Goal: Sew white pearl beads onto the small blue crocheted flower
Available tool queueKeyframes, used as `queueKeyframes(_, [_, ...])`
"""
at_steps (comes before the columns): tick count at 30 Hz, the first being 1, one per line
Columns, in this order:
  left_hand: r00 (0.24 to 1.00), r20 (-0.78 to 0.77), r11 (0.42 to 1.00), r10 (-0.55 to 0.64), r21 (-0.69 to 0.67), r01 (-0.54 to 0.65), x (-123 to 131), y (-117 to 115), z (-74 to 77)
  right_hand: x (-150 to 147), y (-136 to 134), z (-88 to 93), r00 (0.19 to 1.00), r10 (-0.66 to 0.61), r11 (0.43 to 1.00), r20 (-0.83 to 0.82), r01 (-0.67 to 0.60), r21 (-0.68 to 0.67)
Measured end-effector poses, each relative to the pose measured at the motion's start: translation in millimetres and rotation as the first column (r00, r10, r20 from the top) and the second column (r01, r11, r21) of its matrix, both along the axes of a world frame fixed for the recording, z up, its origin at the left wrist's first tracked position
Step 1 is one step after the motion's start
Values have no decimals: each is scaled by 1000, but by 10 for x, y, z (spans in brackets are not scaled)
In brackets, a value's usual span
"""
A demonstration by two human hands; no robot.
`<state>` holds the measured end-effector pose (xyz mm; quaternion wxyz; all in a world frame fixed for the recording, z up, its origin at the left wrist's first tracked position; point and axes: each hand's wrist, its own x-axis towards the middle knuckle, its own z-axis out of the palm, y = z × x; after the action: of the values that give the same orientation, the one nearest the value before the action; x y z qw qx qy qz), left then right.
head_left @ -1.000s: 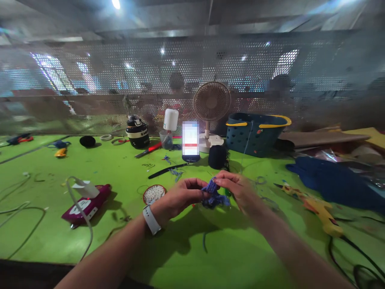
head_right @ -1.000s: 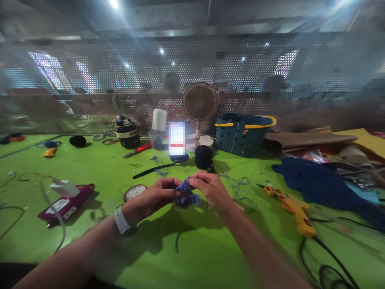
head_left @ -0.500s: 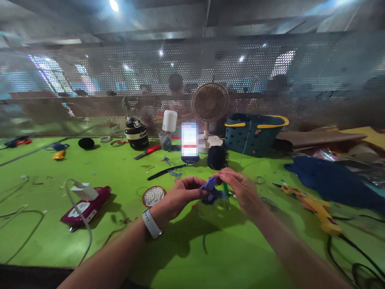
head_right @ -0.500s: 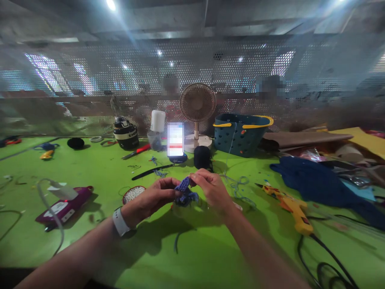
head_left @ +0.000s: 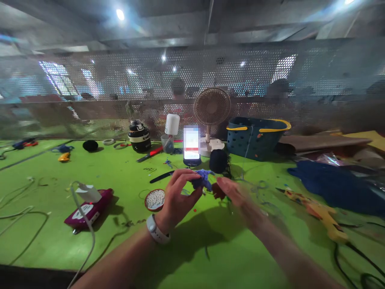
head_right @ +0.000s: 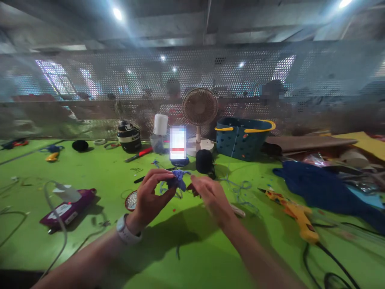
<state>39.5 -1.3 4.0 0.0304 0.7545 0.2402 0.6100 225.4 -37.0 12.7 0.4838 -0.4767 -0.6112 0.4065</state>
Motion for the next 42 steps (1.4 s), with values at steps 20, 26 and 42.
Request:
queueKeyframes(20, [896, 349, 415, -275, -798, 438, 18, 64, -10, 242, -85, 249, 901, 96, 892, 423, -267, 365])
queueKeyframes(26, [813, 449, 127, -370, -843, 523, 32, 39, -48, 261, -59, 194, 782, 12, 925, 623, -245, 289])
queueKeyframes(42, [808, 476, 58, -348, -849, 525, 28, -8, 17, 256, -22, 211, 778, -85, 902, 622, -205, 380])
